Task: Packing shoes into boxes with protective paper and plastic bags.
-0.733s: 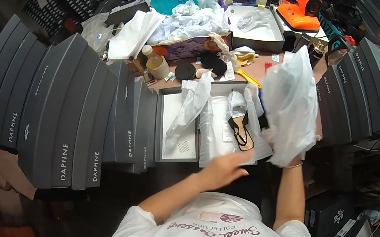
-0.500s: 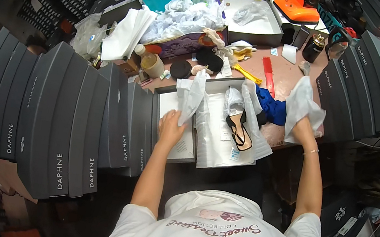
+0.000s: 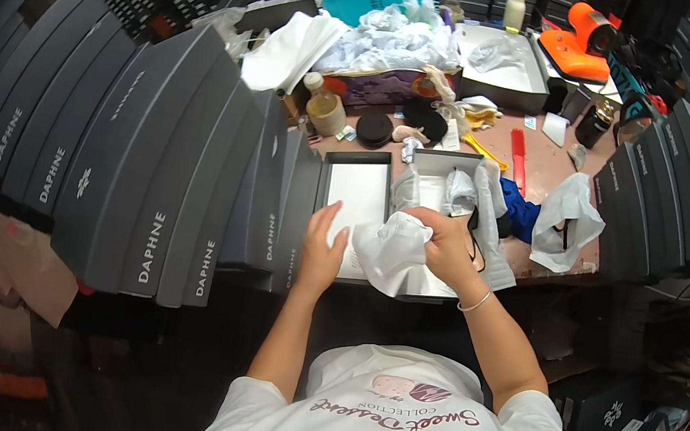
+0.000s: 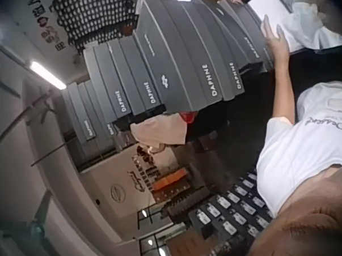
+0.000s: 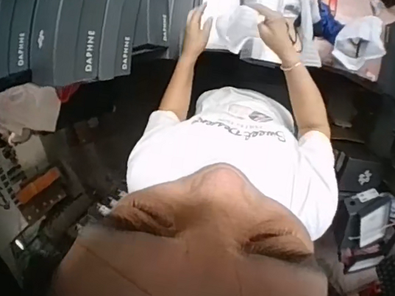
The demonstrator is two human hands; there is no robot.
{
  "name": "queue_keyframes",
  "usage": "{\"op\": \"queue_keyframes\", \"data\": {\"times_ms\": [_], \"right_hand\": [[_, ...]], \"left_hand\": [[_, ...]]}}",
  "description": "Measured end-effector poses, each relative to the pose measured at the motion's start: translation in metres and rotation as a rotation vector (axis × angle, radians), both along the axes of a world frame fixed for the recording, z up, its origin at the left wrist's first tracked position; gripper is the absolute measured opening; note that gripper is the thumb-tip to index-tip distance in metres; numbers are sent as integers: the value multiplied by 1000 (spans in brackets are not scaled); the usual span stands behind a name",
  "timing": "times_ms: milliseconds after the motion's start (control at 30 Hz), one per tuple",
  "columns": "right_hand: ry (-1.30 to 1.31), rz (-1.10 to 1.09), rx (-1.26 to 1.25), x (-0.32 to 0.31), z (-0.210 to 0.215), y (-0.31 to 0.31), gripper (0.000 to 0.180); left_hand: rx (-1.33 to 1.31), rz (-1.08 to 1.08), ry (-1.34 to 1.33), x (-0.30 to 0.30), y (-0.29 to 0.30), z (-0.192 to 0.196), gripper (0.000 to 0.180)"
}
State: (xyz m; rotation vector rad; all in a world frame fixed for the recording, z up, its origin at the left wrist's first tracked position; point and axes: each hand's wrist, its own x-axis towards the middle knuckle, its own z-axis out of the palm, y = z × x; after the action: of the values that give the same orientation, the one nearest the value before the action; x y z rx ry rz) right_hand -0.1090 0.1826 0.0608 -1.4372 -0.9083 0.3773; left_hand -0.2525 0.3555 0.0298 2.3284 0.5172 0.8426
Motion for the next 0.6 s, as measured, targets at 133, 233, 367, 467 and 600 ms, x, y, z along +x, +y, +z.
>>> {"op": "queue_keyframes", "data": {"times_ms": [133, 233, 367, 467, 600], "right_hand": [[-175, -157, -81, -18, 17, 8, 17], [-380, -107, -31, -46, 8, 15, 24], [-791, 66, -159, -57, 2, 5, 30], [-743, 58, -303, -60, -18, -9, 34], [-687, 10, -303, -70, -19, -12, 29]], "left_hand": [[-804, -221, -154, -67, -27, 43, 62], [-1002, -259, -153, -69, -43, 39, 77], [-1471, -157, -556, -53, -27, 23, 68], [-1113, -238, -32, -62, -30, 35, 75], [-1083, -294, -231, -53, -73, 27, 74]]}}
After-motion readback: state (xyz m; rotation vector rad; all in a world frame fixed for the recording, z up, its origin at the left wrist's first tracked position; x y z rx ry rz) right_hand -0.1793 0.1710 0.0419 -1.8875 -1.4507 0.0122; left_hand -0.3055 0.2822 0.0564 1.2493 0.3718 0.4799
